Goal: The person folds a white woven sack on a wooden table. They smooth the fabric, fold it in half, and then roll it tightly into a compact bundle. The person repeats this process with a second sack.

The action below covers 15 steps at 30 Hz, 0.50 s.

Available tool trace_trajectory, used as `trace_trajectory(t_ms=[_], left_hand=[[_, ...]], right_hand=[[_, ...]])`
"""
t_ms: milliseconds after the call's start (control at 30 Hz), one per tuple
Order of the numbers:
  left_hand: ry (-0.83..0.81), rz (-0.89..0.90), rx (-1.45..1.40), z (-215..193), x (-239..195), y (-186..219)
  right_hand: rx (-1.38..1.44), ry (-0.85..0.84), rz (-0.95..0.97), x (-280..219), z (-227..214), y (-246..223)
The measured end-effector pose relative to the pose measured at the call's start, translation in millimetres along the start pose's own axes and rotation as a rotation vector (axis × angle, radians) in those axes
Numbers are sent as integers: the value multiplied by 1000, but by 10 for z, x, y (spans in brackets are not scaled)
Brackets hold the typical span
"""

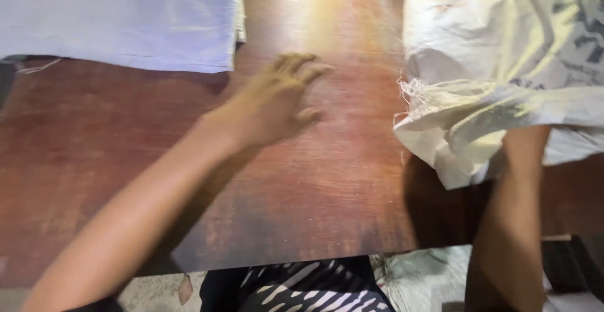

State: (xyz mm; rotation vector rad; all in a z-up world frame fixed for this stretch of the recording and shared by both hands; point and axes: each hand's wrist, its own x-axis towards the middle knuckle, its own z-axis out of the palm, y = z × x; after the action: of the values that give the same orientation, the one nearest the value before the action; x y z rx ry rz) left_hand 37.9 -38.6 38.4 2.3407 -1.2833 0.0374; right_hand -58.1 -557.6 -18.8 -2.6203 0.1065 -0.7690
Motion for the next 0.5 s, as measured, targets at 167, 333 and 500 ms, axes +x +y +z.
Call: trace_trajectory(t_ms=[167,333,500], left_hand=[[110,-312,171,-116,-750,-826],[385,-446,204,179,-1150,-1417],[397,-442,176,182,-1074,-1345]], right_hand=[[-404,-583,132,-582,-412,-1793],[31,-376,336,-1125,-364,-2188],[59,-652,-692,-492,465,-3381]])
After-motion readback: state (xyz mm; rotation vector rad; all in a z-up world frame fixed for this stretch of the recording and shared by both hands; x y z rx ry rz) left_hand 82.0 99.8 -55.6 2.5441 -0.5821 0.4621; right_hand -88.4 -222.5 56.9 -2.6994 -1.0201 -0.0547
